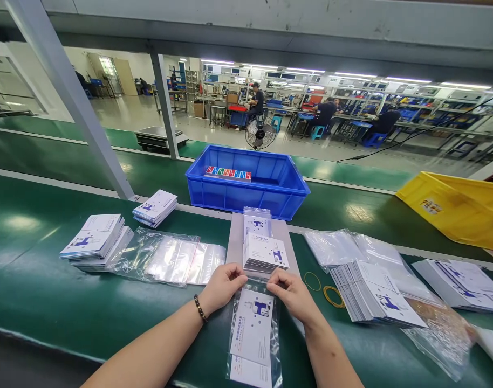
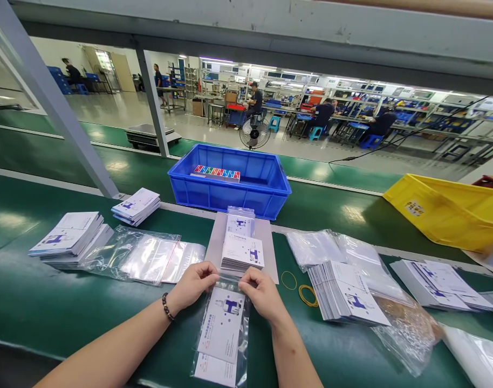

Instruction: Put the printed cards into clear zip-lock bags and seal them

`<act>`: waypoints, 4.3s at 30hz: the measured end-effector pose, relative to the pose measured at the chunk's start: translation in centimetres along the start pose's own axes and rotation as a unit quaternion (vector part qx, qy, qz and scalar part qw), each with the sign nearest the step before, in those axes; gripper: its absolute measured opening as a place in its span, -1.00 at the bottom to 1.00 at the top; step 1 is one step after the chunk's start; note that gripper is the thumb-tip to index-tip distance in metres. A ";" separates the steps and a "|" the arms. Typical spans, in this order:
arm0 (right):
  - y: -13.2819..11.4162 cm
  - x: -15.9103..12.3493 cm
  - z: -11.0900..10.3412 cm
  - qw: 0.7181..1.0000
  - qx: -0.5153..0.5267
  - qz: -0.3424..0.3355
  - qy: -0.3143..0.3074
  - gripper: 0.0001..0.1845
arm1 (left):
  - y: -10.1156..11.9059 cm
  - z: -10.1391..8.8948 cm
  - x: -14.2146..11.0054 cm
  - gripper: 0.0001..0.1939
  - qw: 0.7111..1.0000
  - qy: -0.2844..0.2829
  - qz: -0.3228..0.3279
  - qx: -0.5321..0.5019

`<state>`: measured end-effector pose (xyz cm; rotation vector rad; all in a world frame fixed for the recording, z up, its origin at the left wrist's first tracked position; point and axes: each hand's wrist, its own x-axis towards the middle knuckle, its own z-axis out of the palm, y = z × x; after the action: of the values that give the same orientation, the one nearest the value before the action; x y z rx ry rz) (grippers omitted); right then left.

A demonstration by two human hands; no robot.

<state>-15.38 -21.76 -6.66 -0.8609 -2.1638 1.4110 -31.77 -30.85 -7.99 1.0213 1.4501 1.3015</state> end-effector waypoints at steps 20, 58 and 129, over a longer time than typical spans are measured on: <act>-0.7 -0.2 2.1 0.999 -0.034 -0.007 -0.013 -0.82 | -0.4 1.2 -0.2 -0.92 0.998 -0.045 0.003 0.043; 1.6 -0.6 4.9 0.953 -0.220 -0.166 0.122 -0.68 | 0.7 1.0 0.1 -0.66 0.987 -0.041 -0.058 0.145; 0.9 -0.1 -0.6 0.994 0.110 0.025 0.010 -0.86 | 0.2 -0.4 0.0 -0.83 0.987 -0.102 0.050 0.117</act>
<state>-14.67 -21.23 -7.23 -0.8471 -1.9398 1.6213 -32.12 -30.95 -7.74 1.3558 1.4312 1.0757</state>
